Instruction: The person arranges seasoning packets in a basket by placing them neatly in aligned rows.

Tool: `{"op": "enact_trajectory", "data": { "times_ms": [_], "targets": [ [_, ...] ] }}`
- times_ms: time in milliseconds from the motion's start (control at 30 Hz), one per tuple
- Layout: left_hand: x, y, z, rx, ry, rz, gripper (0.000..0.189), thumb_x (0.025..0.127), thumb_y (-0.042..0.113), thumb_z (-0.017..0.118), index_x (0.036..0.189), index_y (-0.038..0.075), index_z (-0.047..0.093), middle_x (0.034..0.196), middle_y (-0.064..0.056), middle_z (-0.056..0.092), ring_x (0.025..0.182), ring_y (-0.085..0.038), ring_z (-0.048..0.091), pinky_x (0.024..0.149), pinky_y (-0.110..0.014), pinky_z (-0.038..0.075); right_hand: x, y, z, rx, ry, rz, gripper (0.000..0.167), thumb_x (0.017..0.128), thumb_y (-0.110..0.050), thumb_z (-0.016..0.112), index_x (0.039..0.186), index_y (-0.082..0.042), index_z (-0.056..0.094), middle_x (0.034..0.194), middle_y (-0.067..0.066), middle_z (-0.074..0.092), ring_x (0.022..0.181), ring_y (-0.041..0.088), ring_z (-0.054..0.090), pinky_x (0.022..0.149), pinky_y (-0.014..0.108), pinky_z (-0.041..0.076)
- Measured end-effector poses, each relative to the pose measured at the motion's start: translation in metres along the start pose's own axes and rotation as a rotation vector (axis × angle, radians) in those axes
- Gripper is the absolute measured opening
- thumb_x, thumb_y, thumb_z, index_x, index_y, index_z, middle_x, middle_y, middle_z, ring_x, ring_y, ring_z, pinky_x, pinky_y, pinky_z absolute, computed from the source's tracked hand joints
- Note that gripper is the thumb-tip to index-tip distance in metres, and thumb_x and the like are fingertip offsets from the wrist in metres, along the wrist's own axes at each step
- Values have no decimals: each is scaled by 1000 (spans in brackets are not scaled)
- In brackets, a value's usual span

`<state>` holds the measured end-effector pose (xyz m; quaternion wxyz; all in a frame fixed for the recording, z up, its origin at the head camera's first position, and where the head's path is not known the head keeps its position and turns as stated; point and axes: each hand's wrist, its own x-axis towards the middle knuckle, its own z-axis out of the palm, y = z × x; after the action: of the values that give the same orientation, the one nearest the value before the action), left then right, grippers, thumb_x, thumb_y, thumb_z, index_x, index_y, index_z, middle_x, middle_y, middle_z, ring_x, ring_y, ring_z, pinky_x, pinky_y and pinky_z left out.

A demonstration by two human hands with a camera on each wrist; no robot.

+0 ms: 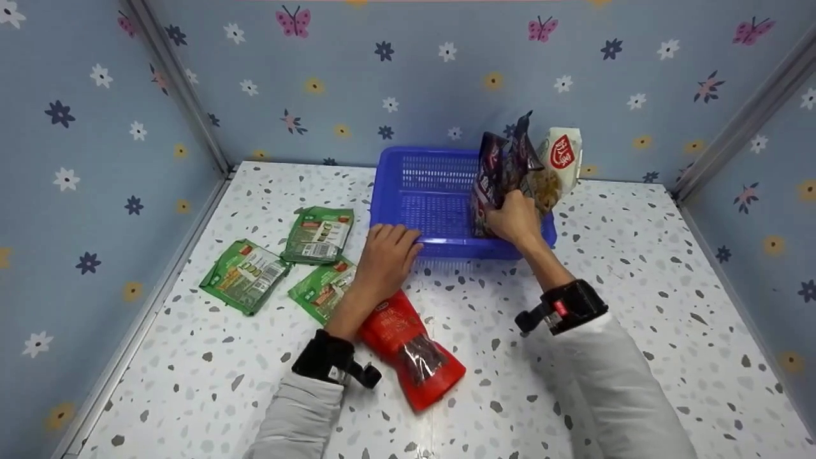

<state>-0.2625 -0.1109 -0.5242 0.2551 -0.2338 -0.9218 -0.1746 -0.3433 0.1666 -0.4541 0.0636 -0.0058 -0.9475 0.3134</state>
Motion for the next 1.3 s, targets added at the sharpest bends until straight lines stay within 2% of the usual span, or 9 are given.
{"op": "enact_trajectory", "data": {
  "times_ms": [167,333,467,700,867,1000,1133,1300],
  "targets": [
    [0,-1,1,5,-4,-1,30,116,30,63,137,11,73,124,-9,78,116,-30,70,113,-49,51,-12,-9,-9,-26,-10,-17,54,104,-44,74,108,10,74,118,39,78,103,51,79,86,65,61],
    [0,-1,0,-15,-10,-3,32,117,30,61,138,9,73,125,-10,77,116,-31,69,113,-50,50,-13,-9,-9,-30,-3,-18,57,104,-48,74,109,10,75,118,39,78,103,50,79,87,65,62],
    [-1,-1,1,-13,-3,-3,33,118,32,60,137,9,73,125,-10,78,116,-31,70,113,-50,50,-5,-3,-3,-5,0,-9,50,102,-38,74,111,12,74,119,40,77,105,50,77,89,67,61],
    [-1,-1,2,13,12,4,30,117,30,62,135,10,74,123,-9,78,115,-31,70,112,-49,51,12,10,10,-51,-5,-7,48,95,-27,83,121,12,76,122,40,78,113,51,79,94,66,63],
    [0,-1,1,2,7,-1,30,117,30,62,136,10,73,123,-10,78,116,-31,70,113,-50,51,13,11,12,-45,15,-43,29,92,-12,73,110,11,75,115,41,78,111,55,78,90,69,62],
    [-1,-1,1,0,3,1,33,118,32,59,136,9,73,124,-10,78,116,-31,70,113,-50,51,10,9,10,-17,15,-53,20,91,-6,67,102,9,72,108,41,78,106,57,79,86,69,62],
    [-1,-1,0,-2,2,3,33,118,32,60,136,10,73,124,-10,78,115,-30,70,111,-49,51,7,7,8,-4,6,-49,15,92,-4,66,99,8,71,102,40,79,102,58,79,83,69,62],
    [0,0,1,-4,11,4,30,115,29,65,136,9,74,123,-10,78,115,-31,70,111,-49,51,8,6,9,-24,-13,-64,17,93,-3,66,101,11,71,103,42,78,102,60,78,84,70,62]
  ]
}}
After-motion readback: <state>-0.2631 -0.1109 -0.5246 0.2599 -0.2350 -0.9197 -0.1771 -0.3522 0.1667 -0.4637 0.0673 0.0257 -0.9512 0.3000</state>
